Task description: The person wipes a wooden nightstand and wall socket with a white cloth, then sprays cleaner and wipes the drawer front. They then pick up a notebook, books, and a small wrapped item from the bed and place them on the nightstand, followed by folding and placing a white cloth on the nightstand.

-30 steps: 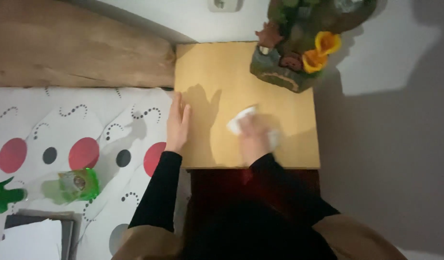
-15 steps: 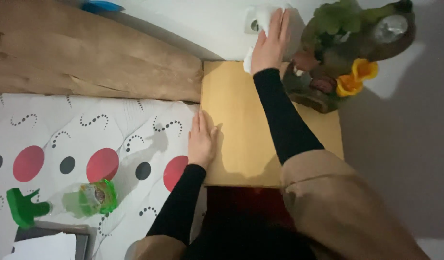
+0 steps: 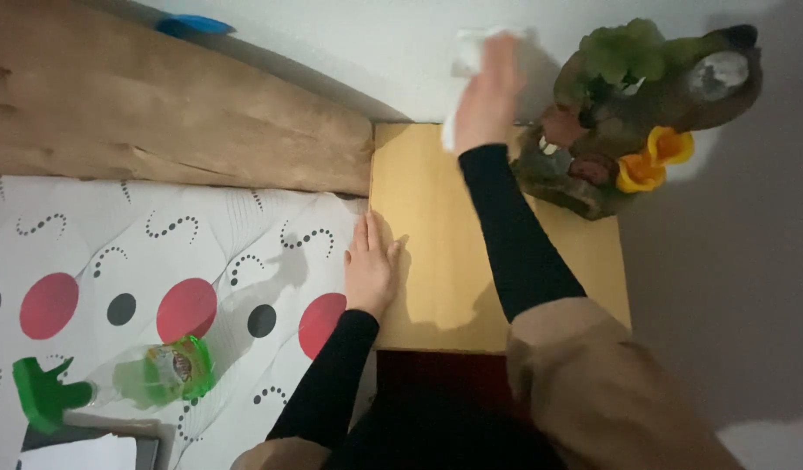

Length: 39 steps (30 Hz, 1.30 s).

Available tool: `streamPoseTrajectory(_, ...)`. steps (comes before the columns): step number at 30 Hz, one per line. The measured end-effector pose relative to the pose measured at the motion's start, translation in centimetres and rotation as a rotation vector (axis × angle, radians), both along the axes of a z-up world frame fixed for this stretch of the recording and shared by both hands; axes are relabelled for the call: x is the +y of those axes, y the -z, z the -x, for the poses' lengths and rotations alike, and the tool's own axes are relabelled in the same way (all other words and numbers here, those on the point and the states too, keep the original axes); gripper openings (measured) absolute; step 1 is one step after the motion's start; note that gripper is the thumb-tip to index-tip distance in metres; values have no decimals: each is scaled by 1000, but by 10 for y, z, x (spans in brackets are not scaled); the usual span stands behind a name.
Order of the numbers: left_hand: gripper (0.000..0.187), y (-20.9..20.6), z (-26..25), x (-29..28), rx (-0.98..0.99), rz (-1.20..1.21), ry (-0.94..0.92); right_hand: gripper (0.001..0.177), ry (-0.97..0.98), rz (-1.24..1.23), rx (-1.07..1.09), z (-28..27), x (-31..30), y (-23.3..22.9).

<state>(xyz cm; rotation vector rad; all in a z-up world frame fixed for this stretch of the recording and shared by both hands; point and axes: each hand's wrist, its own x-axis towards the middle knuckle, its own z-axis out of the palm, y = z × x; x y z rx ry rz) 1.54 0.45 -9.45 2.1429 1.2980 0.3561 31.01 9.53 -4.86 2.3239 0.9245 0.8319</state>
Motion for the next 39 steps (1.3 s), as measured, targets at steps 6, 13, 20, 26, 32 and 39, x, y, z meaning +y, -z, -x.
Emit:
streamPoseTrajectory(6, 75, -17, 0, -4, 16, 60, 6, 54, -479, -1123, 828, 39, 45, -8)
streamPoseTrajectory(13, 81, -14, -6, 1, -7, 94, -40, 45, -595, -908, 1290, 59, 5, -46)
streamPoseTrajectory(20, 76, -18, -1, -5, 14, 84, -12, 36, -847, -843, 764, 12, -17, -52)
streamPoseTrajectory(26, 79, -14, -1, -4, 14, 80, -24, 57, -628, -1091, 837, 3, -13, -13)
streamPoseTrajectory(32, 75, -12, -1, 0, 38, 70, -6, 64, -518, -1376, 930, 21, -9, 27)
streamPoseTrajectory(39, 70, -20, 1, -2, 220, 37, 41, 50, -574, -1489, 1006, 30, -35, 42)
